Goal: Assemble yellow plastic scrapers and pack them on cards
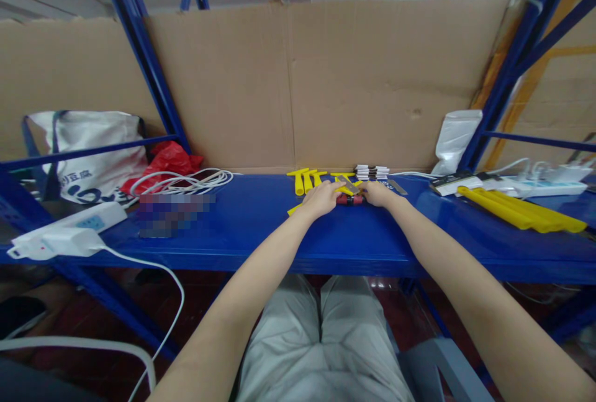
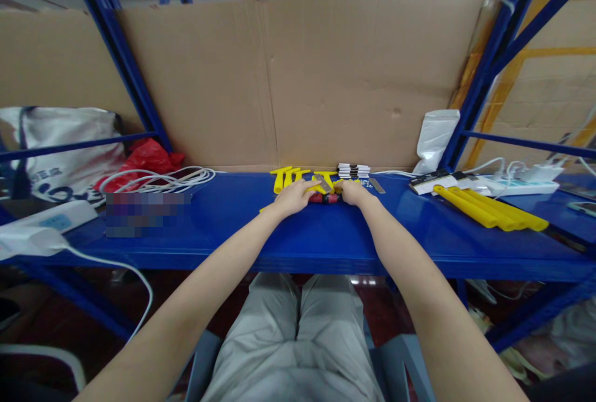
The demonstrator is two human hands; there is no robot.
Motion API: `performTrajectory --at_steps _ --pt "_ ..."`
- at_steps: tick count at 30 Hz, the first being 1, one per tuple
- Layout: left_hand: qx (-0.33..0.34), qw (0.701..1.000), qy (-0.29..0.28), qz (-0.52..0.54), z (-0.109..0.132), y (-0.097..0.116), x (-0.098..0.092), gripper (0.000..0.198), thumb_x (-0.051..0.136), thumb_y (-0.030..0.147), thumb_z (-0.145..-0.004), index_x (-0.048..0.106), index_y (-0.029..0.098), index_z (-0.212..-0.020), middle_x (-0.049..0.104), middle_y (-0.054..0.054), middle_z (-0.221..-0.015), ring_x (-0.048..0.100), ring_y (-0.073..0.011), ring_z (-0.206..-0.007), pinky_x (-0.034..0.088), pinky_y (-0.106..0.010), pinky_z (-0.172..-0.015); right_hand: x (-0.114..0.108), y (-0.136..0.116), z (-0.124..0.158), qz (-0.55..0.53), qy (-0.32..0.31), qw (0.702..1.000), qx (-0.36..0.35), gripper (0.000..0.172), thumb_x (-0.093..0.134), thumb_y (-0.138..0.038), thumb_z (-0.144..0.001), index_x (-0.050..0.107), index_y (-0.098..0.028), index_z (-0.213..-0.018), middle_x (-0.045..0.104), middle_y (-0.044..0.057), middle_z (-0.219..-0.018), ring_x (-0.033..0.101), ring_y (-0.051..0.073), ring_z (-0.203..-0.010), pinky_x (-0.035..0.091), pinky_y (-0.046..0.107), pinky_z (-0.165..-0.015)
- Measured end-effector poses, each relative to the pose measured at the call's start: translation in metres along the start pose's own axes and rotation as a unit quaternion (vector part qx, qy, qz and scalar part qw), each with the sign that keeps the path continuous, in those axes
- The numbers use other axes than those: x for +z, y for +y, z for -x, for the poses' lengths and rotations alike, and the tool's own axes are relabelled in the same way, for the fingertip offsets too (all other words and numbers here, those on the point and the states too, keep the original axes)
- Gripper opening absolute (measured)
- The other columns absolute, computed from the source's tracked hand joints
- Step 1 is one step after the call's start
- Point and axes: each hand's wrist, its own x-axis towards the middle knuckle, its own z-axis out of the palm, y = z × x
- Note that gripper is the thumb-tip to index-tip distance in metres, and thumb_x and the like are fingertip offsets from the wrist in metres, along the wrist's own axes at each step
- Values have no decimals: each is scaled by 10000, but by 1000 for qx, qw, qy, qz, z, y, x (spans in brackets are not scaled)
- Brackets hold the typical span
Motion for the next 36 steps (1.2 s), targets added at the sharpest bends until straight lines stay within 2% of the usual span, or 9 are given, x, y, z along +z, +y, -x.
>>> performTrajectory --at_steps 4,8,16,22,30,36 --pt "0 1000 0 -1 0 0 0 410 380 317 -935 482 327 -1333 584 -46 -1221 534 -217 -1134 409 -369 -963 0 0 1 7 13 999 -28 404 478 -72 -776 656 -212 -1110 671 67 -1129 602 192 -1041 432 231 -844" --pt "3 1000 0 -2 1 1 -1 414 384 310 -933 484 315 -1335 585 -51 -1219 532 -219 -1137 416 -363 -958 -5 -2 5 73 22 996 -53 435 474 -41 -777 633 -197 -1150 647 94 -1173 576 200 -1097 426 255 -864" --pt "1 1000 -3 -8 3 4 -2 406 371 305 -940 494 324 -1326 597 -47 -1192 536 -215 -1125 413 -367 -965 -19 -17 11 202 -6 976 -77 315 398 -93 -880 677 -124 -1025 679 163 -1051 606 254 -1038 407 331 -845" --pt "2 1000 3 -4 2 3 -2 399 375 296 -938 505 312 -1315 575 -48 -1241 521 -212 -1149 413 -366 -967 -13 -15 7 201 6 975 -97 324 394 -79 -880 651 -116 -1072 658 152 -1124 583 255 -1095 408 324 -832" --pt "-1 1000 6 -7 2 4 -2 409 385 283 -932 494 317 -1325 584 -48 -1211 534 -208 -1124 416 -360 -962 -19 -20 9 183 -21 979 -92 294 489 -106 -815 630 -100 -1073 659 155 -1113 590 268 -1082 420 315 -841" --pt "-2 1000 4 -1 1 1 -2 413 384 305 -935 478 332 -1337 581 -46 -1206 530 -211 -1135 398 -367 -980 -19 -20 12 133 -25 989 -56 322 480 -120 -809 622 -135 -1098 669 142 -1091 616 253 -1033 442 284 -791"
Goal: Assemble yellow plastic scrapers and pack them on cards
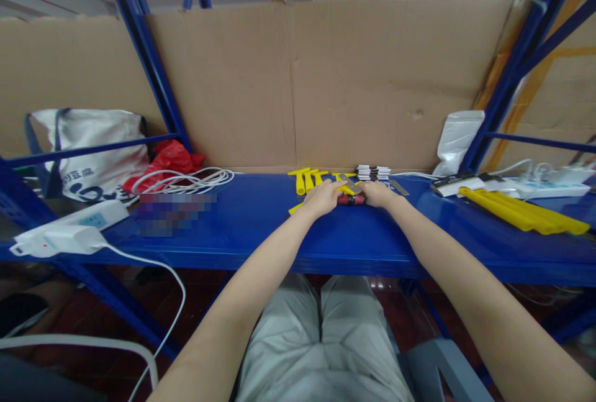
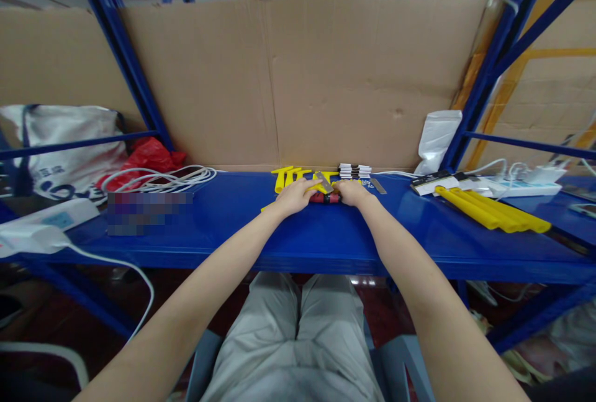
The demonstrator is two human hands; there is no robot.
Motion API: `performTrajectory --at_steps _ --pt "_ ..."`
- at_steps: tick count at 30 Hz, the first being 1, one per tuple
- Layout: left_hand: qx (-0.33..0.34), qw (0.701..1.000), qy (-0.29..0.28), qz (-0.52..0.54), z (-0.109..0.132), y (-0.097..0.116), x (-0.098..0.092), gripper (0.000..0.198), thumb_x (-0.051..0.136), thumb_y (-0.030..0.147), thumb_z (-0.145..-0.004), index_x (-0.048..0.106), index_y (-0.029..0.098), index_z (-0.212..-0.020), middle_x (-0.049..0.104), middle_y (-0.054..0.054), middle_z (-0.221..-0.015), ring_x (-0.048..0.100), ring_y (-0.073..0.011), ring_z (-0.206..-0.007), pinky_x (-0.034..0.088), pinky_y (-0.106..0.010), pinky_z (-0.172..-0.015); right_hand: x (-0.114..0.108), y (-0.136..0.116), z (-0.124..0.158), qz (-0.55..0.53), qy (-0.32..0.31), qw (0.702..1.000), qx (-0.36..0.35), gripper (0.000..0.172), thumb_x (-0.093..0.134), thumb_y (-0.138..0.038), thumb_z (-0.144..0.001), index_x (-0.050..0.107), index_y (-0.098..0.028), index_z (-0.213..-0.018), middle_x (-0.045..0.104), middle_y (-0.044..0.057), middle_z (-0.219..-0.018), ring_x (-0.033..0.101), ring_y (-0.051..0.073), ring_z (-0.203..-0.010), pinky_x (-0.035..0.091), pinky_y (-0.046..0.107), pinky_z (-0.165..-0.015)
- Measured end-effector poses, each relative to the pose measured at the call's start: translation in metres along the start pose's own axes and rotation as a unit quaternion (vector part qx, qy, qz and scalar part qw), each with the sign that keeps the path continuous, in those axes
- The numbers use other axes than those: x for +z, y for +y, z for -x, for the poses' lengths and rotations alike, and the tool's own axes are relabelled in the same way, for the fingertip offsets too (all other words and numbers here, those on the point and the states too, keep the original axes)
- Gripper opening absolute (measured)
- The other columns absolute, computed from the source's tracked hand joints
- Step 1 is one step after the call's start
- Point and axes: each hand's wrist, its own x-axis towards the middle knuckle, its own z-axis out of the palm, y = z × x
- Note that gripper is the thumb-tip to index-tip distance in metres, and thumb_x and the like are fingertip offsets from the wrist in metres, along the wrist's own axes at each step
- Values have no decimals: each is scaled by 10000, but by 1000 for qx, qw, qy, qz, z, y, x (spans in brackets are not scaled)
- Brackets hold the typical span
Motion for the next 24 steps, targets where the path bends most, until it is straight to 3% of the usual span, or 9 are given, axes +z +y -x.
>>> performTrajectory --at_steps 6,10,16,24 --pt "-4 1000 -7 -2 0 0 0 420 379 315 -936 462 334 -1347 580 -45 -1217 523 -216 -1145 398 -371 -976 6 2 -4 -83 -1 996 28 367 492 -119 -812 588 -144 -1166 660 123 -1134 625 234 -1015 447 270 -798" --pt "-1 1000 -6 0 0 -1 -1 423 379 317 -935 458 331 -1351 578 -51 -1219 524 -219 -1145 403 -373 -971 12 5 -5 -145 28 988 56 303 429 -109 -859 624 -162 -1086 683 83 -1087 632 175 -970 443 234 -793" --pt "-5 1000 -9 -1 -1 -1 -1 419 379 324 -935 462 346 -1345 583 -44 -1213 529 -221 -1137 407 -371 -966 15 8 -6 -121 51 981 146 222 540 -278 -837 640 -146 -985 686 116 -1029 628 204 -944 439 245 -721" --pt "3 1000 -5 3 0 0 1 412 377 310 -935 484 327 -1333 582 -44 -1219 517 -211 -1153 410 -362 -969 16 2 -13 -184 32 958 219 285 586 -290 -808 643 -117 -1028 700 121 -993 655 183 -868 430 204 -632"
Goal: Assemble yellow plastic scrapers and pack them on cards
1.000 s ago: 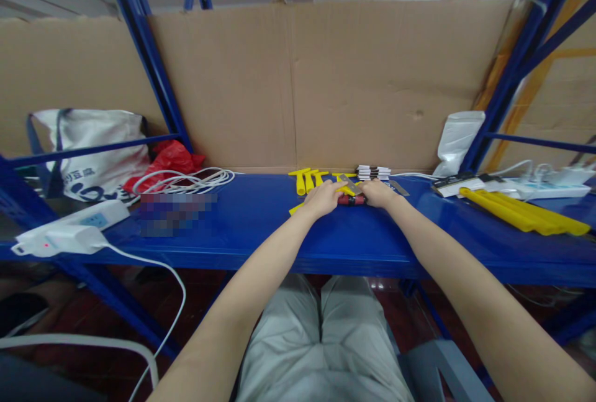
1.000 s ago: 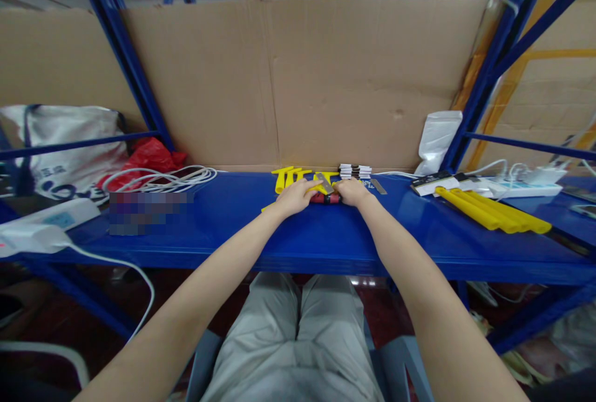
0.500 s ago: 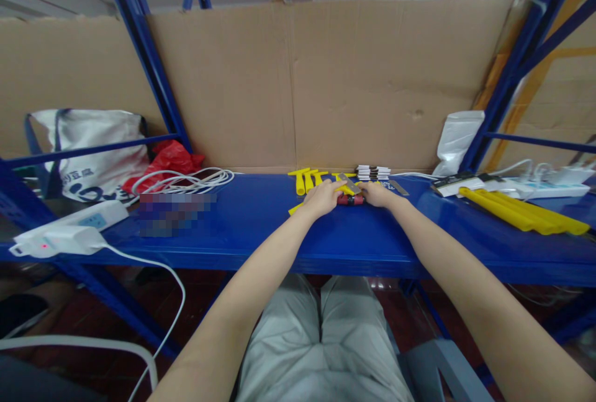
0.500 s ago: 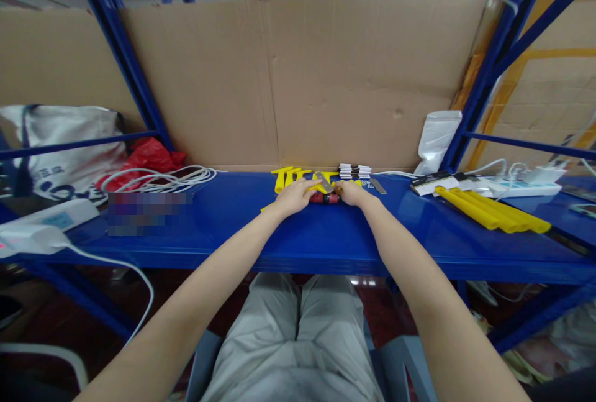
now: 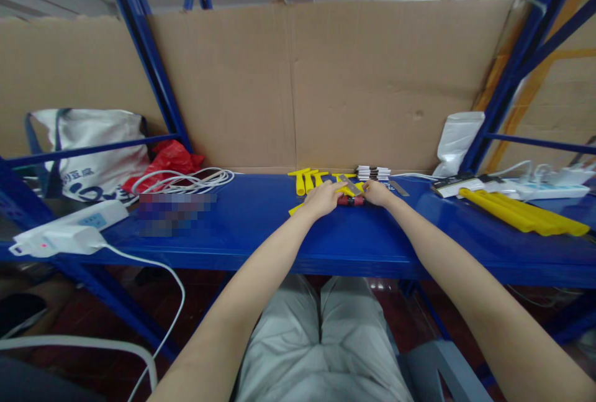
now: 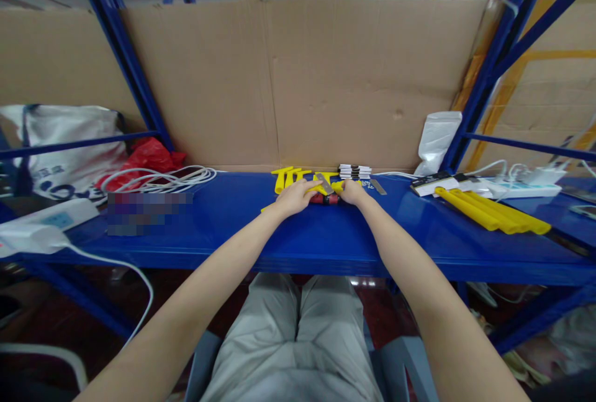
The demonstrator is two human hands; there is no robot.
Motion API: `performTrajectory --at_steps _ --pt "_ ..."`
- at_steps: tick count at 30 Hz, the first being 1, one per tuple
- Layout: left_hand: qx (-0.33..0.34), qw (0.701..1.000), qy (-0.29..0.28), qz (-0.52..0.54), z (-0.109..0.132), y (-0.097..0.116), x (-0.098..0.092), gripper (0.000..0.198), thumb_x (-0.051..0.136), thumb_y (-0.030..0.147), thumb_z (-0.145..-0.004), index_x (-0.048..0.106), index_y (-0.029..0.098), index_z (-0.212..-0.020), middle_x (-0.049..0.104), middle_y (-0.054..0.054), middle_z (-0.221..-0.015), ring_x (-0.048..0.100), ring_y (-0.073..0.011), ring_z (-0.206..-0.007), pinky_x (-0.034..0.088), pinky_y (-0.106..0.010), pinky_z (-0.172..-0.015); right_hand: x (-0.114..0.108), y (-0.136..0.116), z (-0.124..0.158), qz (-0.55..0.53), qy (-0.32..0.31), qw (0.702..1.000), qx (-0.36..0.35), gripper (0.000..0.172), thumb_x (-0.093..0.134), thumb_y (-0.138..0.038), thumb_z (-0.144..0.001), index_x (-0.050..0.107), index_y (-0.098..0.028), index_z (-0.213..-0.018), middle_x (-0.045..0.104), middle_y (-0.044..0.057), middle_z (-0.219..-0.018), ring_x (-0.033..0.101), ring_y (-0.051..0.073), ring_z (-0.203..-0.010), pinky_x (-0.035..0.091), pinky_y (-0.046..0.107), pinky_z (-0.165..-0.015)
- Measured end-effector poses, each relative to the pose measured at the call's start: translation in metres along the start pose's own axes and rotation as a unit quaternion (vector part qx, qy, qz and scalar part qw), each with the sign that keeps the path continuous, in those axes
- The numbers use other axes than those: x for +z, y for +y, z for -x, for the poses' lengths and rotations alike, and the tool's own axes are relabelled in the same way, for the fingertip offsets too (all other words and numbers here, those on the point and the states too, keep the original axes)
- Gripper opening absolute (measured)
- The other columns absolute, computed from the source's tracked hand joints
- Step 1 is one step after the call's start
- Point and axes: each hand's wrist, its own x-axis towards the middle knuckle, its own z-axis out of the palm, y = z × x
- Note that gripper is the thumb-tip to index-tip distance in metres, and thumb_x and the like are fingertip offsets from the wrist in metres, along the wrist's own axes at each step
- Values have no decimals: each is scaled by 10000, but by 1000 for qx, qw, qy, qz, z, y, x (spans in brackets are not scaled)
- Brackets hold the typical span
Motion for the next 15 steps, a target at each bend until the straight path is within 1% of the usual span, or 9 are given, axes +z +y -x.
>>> performTrajectory --at_steps 3,7,9,11,13,15 --pt "-1 1000 -1 -2 0 0 0 417 380 316 -934 476 327 -1339 581 -46 -1223 517 -214 -1156 414 -359 -966 -2 -1 1 -15 -5 1000 24 282 613 -294 -784 669 -118 -997 712 99 -945 662 172 -807 431 192 -591" --pt "-3 1000 -3 -4 0 -1 0 420 382 326 -934 464 339 -1345 578 -42 -1225 523 -212 -1149 415 -359 -966 -6 -1 5 11 -19 1000 9 196 578 -253 -793 713 -136 -872 722 76 -845 665 170 -753 440 191 -584" --pt "-2 1000 -3 -6 0 -1 0 417 379 329 -935 469 338 -1342 580 -46 -1216 529 -214 -1141 413 -364 -967 -9 0 8 36 -13 999 -2 192 554 -209 -795 723 -145 -863 723 94 -876 671 188 -800 460 204 -623" --pt "-2 1000 -3 -6 0 -1 0 411 375 329 -937 479 336 -1334 582 -49 -1212 533 -216 -1134 413 -368 -966 -13 1 11 63 7 998 -3 224 535 -169 -793 724 -153 -913 713 125 -956 669 214 -876 482 233 -677" --pt "-1 1000 -3 -6 0 -1 0 405 372 327 -938 489 337 -1325 583 -47 -1211 534 -216 -1130 413 -369 -965 -18 1 14 85 28 996 8 267 512 -145 -798 716 -148 -970 693 162 -1022 659 247 -942 497 279 -729" --pt "0 1000 -2 -6 0 -1 0 405 371 327 -938 487 337 -1327 587 -44 -1204 534 -214 -1127 414 -369 -964 -23 -1 18 96 41 994 22 299 480 -134 -810 700 -128 -1013 677 196 -1045 649 278 -979 501 330 -767"
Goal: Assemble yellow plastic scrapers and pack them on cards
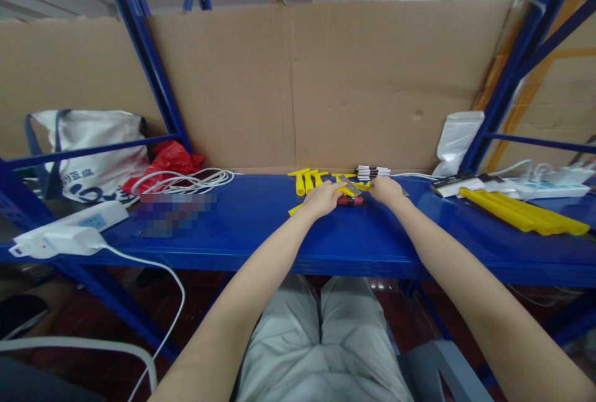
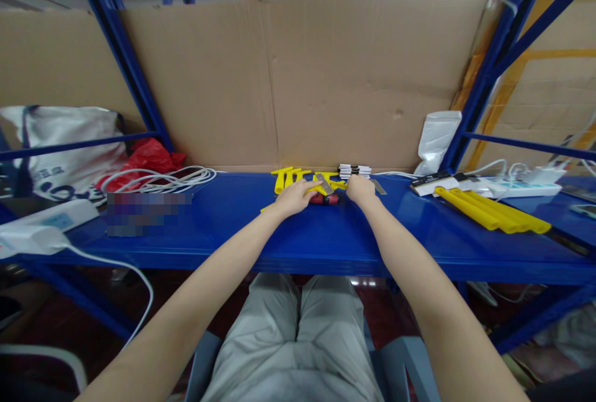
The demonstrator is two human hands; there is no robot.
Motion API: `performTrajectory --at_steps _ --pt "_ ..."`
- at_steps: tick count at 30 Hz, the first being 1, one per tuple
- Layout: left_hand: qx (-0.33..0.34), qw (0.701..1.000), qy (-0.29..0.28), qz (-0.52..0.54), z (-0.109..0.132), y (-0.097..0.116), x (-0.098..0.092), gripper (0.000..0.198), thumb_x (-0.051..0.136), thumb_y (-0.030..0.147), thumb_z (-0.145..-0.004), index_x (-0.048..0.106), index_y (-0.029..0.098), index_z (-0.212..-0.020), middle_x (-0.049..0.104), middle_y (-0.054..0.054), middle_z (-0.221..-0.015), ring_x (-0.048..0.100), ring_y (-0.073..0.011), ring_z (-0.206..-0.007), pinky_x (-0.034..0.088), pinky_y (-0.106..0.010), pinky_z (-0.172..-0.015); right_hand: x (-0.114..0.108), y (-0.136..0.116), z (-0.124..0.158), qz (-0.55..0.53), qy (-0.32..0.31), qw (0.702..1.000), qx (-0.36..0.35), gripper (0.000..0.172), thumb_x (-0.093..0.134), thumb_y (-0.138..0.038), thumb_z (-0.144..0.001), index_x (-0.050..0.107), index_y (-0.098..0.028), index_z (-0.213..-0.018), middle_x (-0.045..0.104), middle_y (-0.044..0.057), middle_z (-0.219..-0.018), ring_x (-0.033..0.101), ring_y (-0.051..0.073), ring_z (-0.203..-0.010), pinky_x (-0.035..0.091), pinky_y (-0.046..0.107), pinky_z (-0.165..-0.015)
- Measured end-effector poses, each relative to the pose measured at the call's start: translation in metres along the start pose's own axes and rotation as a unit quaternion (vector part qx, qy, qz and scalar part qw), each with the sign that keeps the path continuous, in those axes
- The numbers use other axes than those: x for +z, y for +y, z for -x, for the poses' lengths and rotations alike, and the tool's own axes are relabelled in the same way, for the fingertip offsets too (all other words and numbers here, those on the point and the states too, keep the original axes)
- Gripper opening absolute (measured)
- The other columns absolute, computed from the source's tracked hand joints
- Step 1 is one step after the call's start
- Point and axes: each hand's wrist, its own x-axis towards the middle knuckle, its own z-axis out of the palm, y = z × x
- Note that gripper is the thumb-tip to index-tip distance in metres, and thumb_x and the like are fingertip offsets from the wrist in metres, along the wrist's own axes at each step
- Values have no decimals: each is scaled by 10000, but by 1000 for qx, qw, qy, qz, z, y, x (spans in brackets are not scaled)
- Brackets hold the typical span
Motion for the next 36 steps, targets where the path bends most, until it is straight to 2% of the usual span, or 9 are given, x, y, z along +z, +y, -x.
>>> performTrajectory --at_steps 4,8,15,20,24,26,30,33,36 --pt "-1 1000 1 -1 1 0 0 413 373 331 -937 478 335 -1337 591 -44 -1199 542 -219 -1116 422 -371 -950 -10 -1 4 -10 43 999 12 337 414 -112 -831 662 -77 -1056 664 245 -1022 645 305 -977 493 361 -785" --pt "-5 1000 -3 0 1 1 -1 410 377 344 -936 488 338 -1330 596 -47 -1198 554 -224 -1103 427 -366 -941 -10 5 1 -109 132 984 45 359 367 -145 -857 607 -88 -1118 672 224 -1002 645 299 -933 474 350 -766" --pt "-1 1000 -9 -1 0 0 0 418 383 354 -931 475 344 -1339 606 -40 -1179 562 -222 -1092 440 -357 -927 2 19 -15 -346 252 903 39 356 427 -339 -857 547 -132 -1121 656 146 -1012 625 236 -906 481 318 -752" --pt "-3 1000 -8 -3 -1 -1 1 421 380 349 -932 467 344 -1344 600 -44 -1186 559 -226 -1095 444 -359 -920 2 9 -12 -503 193 841 37 428 504 -257 -806 449 -155 -1218 627 107 -1055 630 147 -676 502 249 -578" --pt "0 1000 -10 -4 -1 0 1 422 381 339 -932 466 338 -1345 598 -49 -1182 562 -229 -1092 451 -359 -908 -4 -1 -8 -603 121 786 61 567 530 -142 -790 330 -175 -1319 646 33 -886 575 103 -524 501 230 -514" --pt "-2 1000 -10 -3 0 0 1 422 384 337 -932 465 334 -1345 593 -49 -1195 561 -227 -1097 450 -358 -909 -7 -4 -7 -642 79 758 88 480 553 -92 -779 420 -151 -1236 641 9 -779 569 97 -512 515 229 -535" --pt "-6 1000 -13 -3 0 0 1 429 390 335 -929 452 328 -1353 587 -48 -1220 555 -229 -1112 449 -367 -915 -15 -5 -1 -692 2 715 103 72 569 -47 -786 574 -118 -796 595 1 -604 541 69 -485 527 209 -589" --pt "-7 1000 -13 8 -1 0 1 457 409 327 -924 415 306 -1380 571 -51 -1267 534 -229 -1152 435 -367 -941 -22 -5 6 -705 -34 701 102 154 569 -61 -807 549 -128 -670 561 -8 -535 514 58 -461 506 186 -561" --pt "-6 1000 -7 26 -1 2 0 515 451 321 -908 356 274 -1413 531 -56 -1336 497 -226 -1208 412 -359 -977 -26 -8 10 -686 -55 719 94 164 622 -123 -797 549 -131 -649 551 -13 -524 505 58 -464 461 172 -497"
